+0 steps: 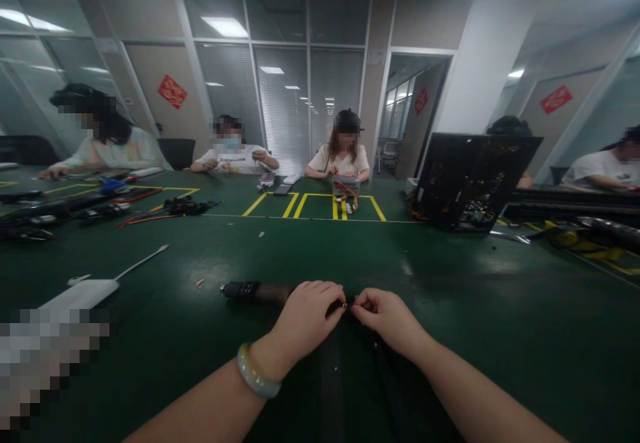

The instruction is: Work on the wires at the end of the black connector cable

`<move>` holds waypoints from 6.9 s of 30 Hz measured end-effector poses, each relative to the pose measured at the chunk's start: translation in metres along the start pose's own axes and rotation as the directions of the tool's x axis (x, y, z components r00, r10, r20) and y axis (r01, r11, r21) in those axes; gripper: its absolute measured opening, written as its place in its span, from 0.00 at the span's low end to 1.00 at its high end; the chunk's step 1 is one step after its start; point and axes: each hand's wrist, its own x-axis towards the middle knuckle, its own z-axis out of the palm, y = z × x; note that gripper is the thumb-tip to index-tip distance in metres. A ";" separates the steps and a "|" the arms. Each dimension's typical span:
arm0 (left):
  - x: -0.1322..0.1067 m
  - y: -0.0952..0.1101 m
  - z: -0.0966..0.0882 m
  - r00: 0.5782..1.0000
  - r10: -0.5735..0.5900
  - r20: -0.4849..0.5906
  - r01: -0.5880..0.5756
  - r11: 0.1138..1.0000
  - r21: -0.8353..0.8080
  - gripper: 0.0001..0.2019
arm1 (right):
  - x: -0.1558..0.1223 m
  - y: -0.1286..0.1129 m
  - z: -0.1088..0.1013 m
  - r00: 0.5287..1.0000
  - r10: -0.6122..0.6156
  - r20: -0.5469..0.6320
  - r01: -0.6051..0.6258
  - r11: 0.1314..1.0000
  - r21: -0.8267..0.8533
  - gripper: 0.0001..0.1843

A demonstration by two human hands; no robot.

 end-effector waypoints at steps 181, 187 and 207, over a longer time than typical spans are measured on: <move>0.000 0.003 -0.001 0.999 0.007 -0.039 -0.009 0.998 -0.058 0.08 | 0.001 0.004 0.002 1.000 -0.010 0.012 0.010 1.000 0.018 0.08; 0.000 0.004 0.000 0.999 0.007 -0.052 -0.009 0.999 -0.044 0.09 | 0.002 0.005 0.002 1.000 -0.016 0.011 0.016 1.000 0.013 0.08; 0.000 0.005 -0.003 0.999 0.008 -0.047 -0.011 0.998 -0.060 0.06 | 0.002 0.006 0.002 0.999 -0.032 -0.002 0.032 0.999 -0.007 0.07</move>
